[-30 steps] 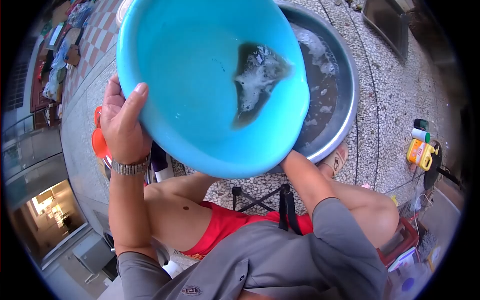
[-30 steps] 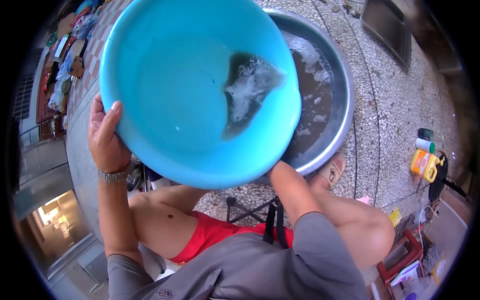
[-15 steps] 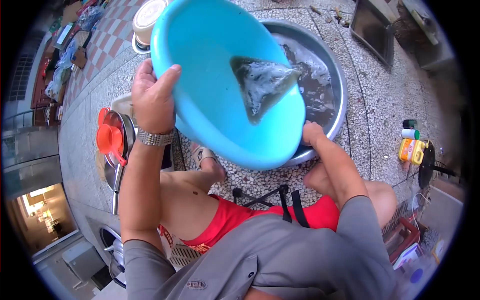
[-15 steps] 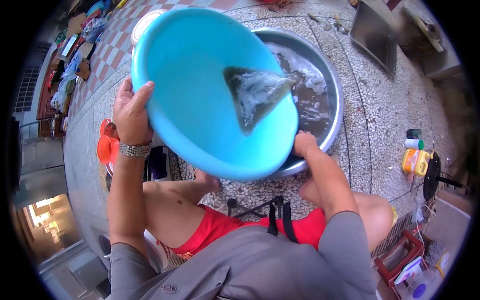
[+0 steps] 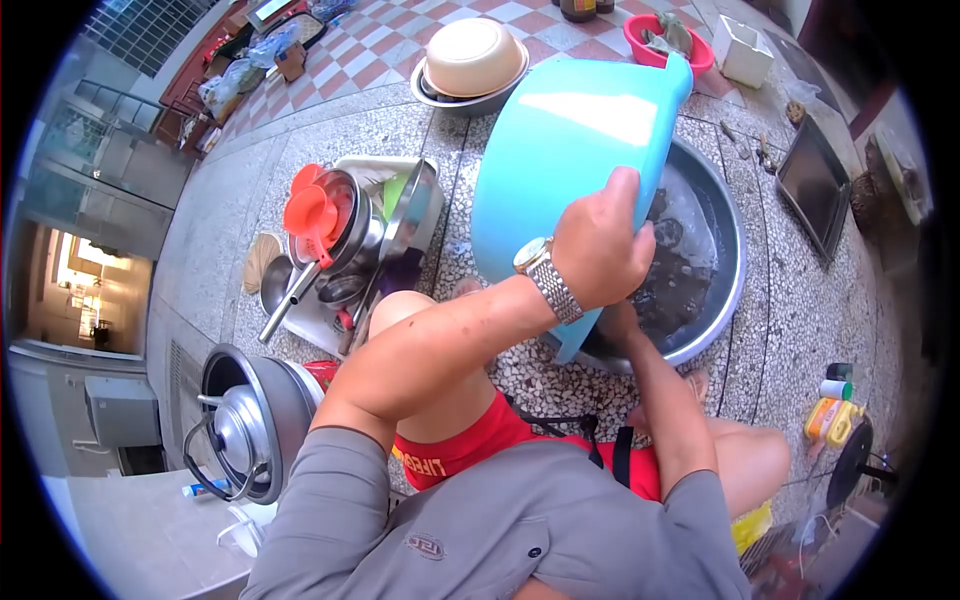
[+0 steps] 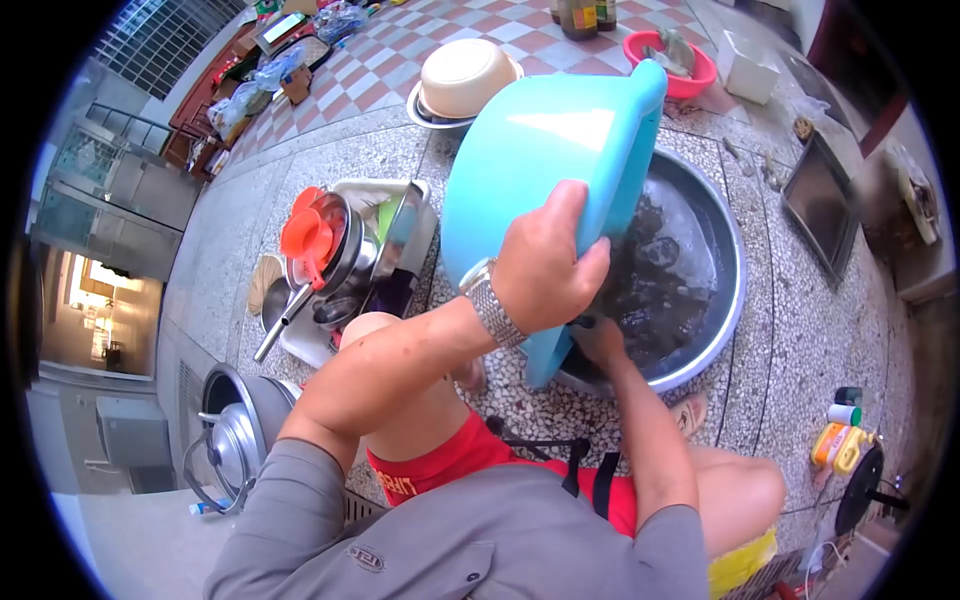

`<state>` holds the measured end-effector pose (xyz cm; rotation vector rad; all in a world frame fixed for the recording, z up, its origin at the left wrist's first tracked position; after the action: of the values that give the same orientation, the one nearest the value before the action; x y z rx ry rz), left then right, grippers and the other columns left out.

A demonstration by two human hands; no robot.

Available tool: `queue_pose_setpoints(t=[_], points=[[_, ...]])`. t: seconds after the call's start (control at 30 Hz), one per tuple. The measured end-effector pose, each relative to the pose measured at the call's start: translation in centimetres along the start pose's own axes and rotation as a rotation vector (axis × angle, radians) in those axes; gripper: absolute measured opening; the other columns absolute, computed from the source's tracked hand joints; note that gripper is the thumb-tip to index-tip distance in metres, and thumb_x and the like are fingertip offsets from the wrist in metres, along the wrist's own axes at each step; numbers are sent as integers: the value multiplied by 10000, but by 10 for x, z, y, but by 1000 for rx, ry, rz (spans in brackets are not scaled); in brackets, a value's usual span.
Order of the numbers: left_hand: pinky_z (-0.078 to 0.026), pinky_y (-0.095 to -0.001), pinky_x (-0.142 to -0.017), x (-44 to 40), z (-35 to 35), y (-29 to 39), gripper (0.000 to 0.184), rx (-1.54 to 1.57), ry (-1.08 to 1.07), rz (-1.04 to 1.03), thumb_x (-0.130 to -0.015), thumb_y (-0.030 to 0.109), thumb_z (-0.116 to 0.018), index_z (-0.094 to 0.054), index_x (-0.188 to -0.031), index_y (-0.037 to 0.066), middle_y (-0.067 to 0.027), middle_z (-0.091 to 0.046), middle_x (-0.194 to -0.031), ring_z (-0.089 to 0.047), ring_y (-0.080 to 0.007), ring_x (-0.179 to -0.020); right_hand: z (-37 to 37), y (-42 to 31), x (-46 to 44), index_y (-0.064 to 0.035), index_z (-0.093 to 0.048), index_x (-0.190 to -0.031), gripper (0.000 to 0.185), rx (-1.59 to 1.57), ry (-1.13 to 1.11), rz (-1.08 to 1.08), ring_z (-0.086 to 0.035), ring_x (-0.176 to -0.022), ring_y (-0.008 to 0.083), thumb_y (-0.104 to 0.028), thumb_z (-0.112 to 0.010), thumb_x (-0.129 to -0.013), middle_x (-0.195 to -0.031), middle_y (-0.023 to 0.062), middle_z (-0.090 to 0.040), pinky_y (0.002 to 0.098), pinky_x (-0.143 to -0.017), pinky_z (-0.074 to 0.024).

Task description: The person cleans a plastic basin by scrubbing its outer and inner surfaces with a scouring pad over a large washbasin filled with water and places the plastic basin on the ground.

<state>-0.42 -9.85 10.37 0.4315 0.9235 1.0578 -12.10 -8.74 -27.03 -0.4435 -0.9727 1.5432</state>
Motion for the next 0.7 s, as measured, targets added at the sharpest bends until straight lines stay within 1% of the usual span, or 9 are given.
queue_pose_setpoints(t=[0.13,0.27,0.3,0.37,0.4,0.43,0.47,0.57,0.7], points=[[-511,-534,-649,5,-4,2,366,-40,-28,77,-853,113,-696,-499,-1135,-11,-272,-627,-789,-637,-500,-733,-30,-19,7,-14,-703,-1212,581,-308,58,70,-706,-1068,368,-448,-749,-829,-1116,233,-737,427,-930,-523],[-518,-528,-654,7,8,-1,390,-169,46,9,-860,131,-689,-514,-1176,-16,-278,-648,-835,-649,-493,-755,-37,-4,11,-9,-709,-1181,599,-235,41,-192,-699,-1054,377,-486,-747,-822,-1100,235,-735,427,-931,-521],[-529,-493,-658,5,13,-10,389,-120,46,27,-854,141,-688,-534,-1165,-33,-278,-649,-868,-657,-455,-745,-33,-2,12,-3,-700,-1192,610,-231,40,-208,-690,-1068,393,-488,-744,-825,-1120,245,-727,437,-934,-521],[-541,-407,-676,0,31,-18,415,-216,84,-6,-835,140,-692,-562,-1177,-57,-213,-662,-875,-647,-313,-720,-21,-5,14,15,-688,-1201,562,-170,78,-249,-696,-1050,392,-435,-728,-867,-1101,249,-731,427,-930,-518],[-551,-389,-698,-5,39,-31,439,-178,41,121,-829,131,-693,-561,-1199,-63,-189,-679,-913,-672,-263,-766,-22,-3,13,16,-682,-1204,567,-175,84,-252,-693,-1049,395,-439,-722,-870,-1097,249,-729,431,-930,-516],[-540,-418,-689,-6,48,-40,397,-88,101,131,-823,139,-702,-557,-1129,-69,-224,-645,-861,-658,-319,-735,-24,-2,8,18,-676,-1207,572,-180,90,-249,-691,-1047,397,-443,-717,-873,-1094,249,-727,435,-930,-515],[-556,-371,-744,-8,52,-61,484,5,94,154,-836,137,-716,-533,-1228,-80,-189,-677,-959,-680,-245,-827,-25,-3,2,20,-670,-1211,577,-186,95,-243,-688,-1045,399,-448,-711,-875,-1090,249,-725,439,-930,-514],[-567,-339,-790,0,63,-92,533,248,90,317,-854,118,-717,-489,-1295,-76,-160,-673,-1070,-678,-202,-897,-30,-25,-11,23,-652,-1224,567,-285,54,-122,-682,-1047,400,-436,-692,-893,-1097,248,-717,443,-930,-512],[-567,-322,-827,12,70,-126,559,296,31,471,-868,93,-712,-449,-1338,-60,-139,-649,-1153,-661,-174,-954,-43,-70,-20,24,-645,-1233,533,-359,-120,-45,-672,-1078,401,-383,-708,-896,-1159,260,-697,436,-951,-510]])
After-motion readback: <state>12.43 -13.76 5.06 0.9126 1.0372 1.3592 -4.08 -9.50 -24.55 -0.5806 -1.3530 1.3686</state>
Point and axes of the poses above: each hand's wrist, its own x-axis away from the middle knuckle, its own z-axis out of the back of the hand, y = z × x, the point moved 9 cm from there along -x, towards the middle knuckle
